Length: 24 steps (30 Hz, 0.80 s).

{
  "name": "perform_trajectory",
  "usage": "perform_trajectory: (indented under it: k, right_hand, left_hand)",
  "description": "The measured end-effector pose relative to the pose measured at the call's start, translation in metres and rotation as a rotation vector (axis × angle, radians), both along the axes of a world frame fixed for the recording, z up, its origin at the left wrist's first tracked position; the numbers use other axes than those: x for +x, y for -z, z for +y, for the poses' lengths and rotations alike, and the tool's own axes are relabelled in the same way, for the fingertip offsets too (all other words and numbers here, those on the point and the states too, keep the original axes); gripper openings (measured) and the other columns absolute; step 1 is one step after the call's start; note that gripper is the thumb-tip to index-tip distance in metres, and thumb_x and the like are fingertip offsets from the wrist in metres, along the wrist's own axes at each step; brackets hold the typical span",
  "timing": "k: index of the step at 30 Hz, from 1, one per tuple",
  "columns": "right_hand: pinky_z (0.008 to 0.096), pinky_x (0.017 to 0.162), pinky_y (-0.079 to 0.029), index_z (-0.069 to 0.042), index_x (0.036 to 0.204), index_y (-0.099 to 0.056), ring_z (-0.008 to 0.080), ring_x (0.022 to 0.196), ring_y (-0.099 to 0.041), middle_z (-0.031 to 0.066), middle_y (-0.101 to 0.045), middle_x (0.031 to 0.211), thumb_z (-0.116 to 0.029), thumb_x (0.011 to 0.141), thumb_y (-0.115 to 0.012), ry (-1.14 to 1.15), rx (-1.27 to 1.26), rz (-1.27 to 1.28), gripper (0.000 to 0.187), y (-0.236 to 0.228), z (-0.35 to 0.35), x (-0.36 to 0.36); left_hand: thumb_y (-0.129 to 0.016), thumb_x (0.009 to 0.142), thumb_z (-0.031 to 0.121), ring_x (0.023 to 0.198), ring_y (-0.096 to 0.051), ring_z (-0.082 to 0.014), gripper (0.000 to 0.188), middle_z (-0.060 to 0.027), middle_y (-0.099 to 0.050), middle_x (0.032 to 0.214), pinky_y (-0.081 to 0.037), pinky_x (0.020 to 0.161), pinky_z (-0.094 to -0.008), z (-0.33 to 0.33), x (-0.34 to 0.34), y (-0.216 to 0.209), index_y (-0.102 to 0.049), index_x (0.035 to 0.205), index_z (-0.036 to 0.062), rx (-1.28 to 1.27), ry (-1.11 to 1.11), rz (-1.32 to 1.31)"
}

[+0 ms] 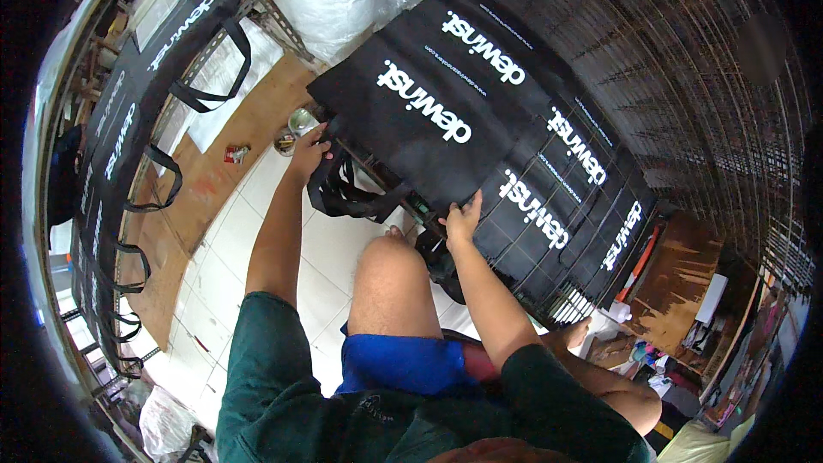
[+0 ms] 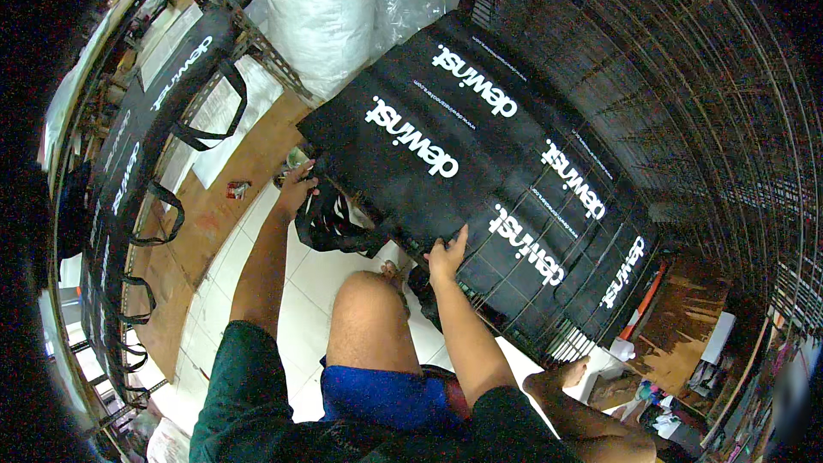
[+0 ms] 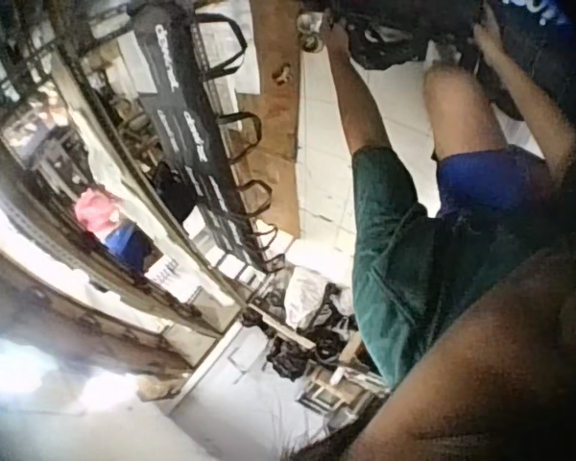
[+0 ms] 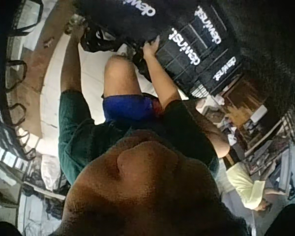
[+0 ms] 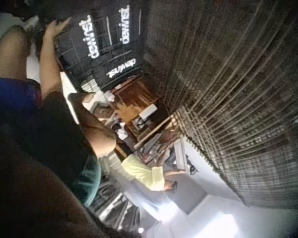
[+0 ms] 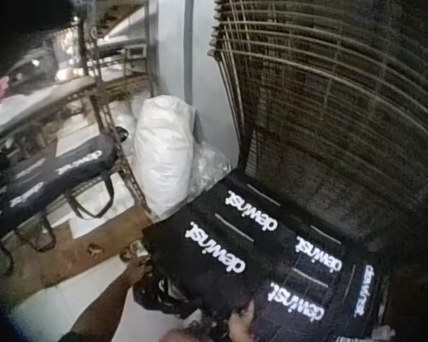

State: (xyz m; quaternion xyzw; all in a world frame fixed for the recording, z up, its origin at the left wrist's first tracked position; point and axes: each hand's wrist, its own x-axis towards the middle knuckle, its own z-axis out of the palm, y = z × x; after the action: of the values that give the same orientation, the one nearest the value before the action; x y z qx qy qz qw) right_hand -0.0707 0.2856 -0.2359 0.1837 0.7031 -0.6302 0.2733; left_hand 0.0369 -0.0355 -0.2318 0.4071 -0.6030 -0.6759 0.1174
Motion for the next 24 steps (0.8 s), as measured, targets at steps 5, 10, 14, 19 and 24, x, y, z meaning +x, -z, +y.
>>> perform_trajectory:
  k: [5,10,14,19,24]
  right_hand:
    - [0.0309,0.057,-0.054,-0.021,0.144,-0.014,0.0239,0.094,-0.057,0.0171,-0.046,0.125,0.004,0.085,-0.044,0.001,0.06,-0.018,0.072,-0.003,0.0,-0.008]
    - [0.0309,0.056,-0.054,-0.021,0.144,-0.015,0.0239,0.093,-0.057,0.0165,-0.046,0.126,0.004,0.084,-0.044,0.008,0.09,-0.006,0.071,0.0,0.001,-0.012]
    - [0.031,0.055,-0.053,-0.02,0.143,-0.015,0.0235,0.093,-0.057,0.0156,-0.047,0.124,0.002,0.085,-0.045,0.019,0.047,-0.023,0.069,0.005,0.002,-0.012]
    - [0.0313,0.054,-0.053,-0.019,0.145,-0.011,0.023,0.092,-0.057,0.015,-0.048,0.124,0.0,0.086,-0.045,-0.02,0.047,-0.051,0.071,0.006,0.003,-0.01]
    - [0.0301,0.053,-0.053,-0.017,0.145,-0.008,0.0214,0.087,-0.058,0.0138,-0.053,0.113,-0.002,0.086,-0.048,-0.101,0.147,-0.051,0.073,0.009,0.005,-0.011]
  left_hand:
    - [-0.054,0.08,-0.004,0.078,-0.057,-0.0144,0.053,-0.0114,-0.052,0.118,-0.049,0.067,-0.0247,-0.002,0.004,0.008,-0.045,0.132,0.0045,0.037,0.015,-0.125]
    - [-0.053,0.081,-0.005,0.08,-0.057,-0.0154,0.052,-0.0114,-0.053,0.116,-0.05,0.067,-0.0243,0.006,-0.003,0.005,-0.044,0.132,0.0028,0.03,-0.023,-0.085]
    - [-0.052,0.081,-0.006,0.082,-0.058,-0.0154,0.052,-0.0114,-0.055,0.113,-0.05,0.067,-0.0243,0.007,-0.006,0.009,-0.043,0.132,0.0021,0.02,-0.034,-0.049]
    - [-0.053,0.081,-0.005,0.082,-0.058,-0.0157,0.052,-0.0108,-0.056,0.108,-0.051,0.068,-0.0246,0.004,-0.003,0.013,-0.043,0.132,0.0027,0.043,-0.031,-0.069]
    - [-0.054,0.08,-0.004,0.076,-0.06,-0.0163,0.052,-0.0117,-0.056,0.101,-0.051,0.067,-0.0247,-0.001,-0.003,0.01,-0.045,0.13,0.0043,-0.002,-0.024,-0.114]
